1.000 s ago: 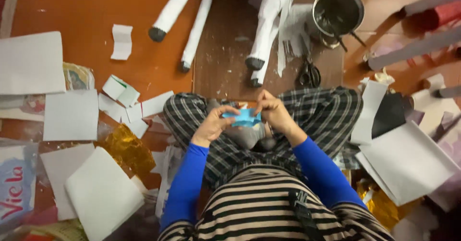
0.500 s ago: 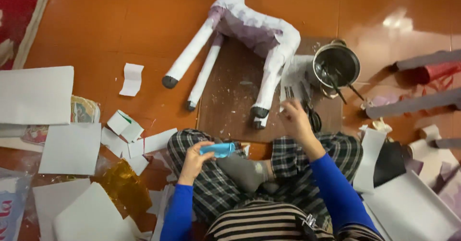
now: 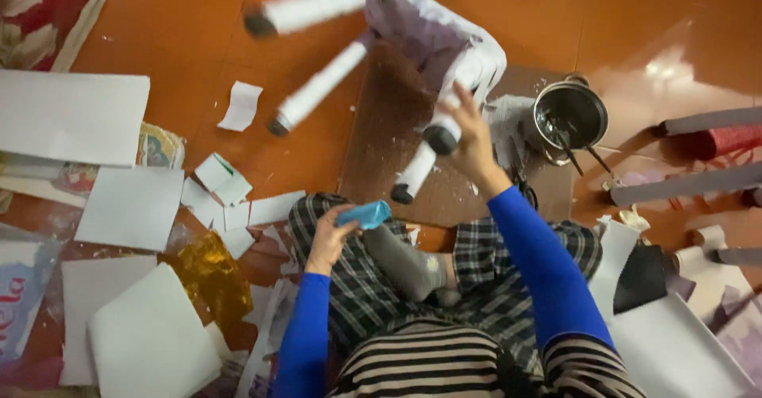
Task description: Applying paper strips and adhesive to a frame to create a paper-mache figure
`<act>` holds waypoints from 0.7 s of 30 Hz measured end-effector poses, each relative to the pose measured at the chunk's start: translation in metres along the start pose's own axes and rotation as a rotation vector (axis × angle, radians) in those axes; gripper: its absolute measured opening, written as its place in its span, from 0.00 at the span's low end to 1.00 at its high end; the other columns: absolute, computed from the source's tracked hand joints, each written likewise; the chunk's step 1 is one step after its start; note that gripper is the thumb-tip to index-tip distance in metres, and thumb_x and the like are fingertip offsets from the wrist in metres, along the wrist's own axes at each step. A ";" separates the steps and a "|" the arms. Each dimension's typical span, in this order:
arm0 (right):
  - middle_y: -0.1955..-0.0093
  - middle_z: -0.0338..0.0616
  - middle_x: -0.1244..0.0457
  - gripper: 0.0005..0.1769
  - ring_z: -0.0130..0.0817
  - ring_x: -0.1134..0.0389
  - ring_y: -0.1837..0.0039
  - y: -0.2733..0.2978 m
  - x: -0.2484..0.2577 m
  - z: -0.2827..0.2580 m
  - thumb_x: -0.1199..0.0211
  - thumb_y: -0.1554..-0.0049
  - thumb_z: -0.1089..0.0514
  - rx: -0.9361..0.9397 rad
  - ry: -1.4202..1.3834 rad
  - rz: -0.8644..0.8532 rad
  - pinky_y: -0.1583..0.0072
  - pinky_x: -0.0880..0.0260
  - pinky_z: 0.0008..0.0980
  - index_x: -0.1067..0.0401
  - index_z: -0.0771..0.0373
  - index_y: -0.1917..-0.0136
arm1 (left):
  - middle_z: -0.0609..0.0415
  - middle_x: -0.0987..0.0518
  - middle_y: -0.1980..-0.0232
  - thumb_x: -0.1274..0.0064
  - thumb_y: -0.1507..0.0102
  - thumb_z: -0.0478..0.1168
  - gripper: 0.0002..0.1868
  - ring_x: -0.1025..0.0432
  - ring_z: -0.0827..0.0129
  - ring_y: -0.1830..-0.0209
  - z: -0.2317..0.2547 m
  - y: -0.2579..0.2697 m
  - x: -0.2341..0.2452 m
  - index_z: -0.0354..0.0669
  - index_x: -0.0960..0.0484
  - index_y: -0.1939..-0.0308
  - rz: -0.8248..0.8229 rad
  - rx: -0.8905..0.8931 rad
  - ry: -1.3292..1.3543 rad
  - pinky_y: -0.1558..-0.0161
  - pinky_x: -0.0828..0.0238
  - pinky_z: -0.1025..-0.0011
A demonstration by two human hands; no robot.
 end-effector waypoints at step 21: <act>0.16 0.65 0.46 0.31 0.67 0.39 0.20 0.222 0.047 -0.017 0.21 0.38 0.56 -0.529 -0.690 0.351 0.36 0.20 0.61 0.40 0.63 0.34 | 0.64 0.11 0.52 0.23 0.48 0.37 0.26 0.17 0.56 0.45 0.050 -0.031 -0.155 0.70 0.12 0.50 -0.290 -0.534 -1.088 0.46 0.23 0.61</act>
Point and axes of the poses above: each hand's wrist, its own y-axis away from the middle knuckle, its own x-axis out of the back of the hand, z = x × y, the point moved 4 cm from there along -y, towards the middle knuckle
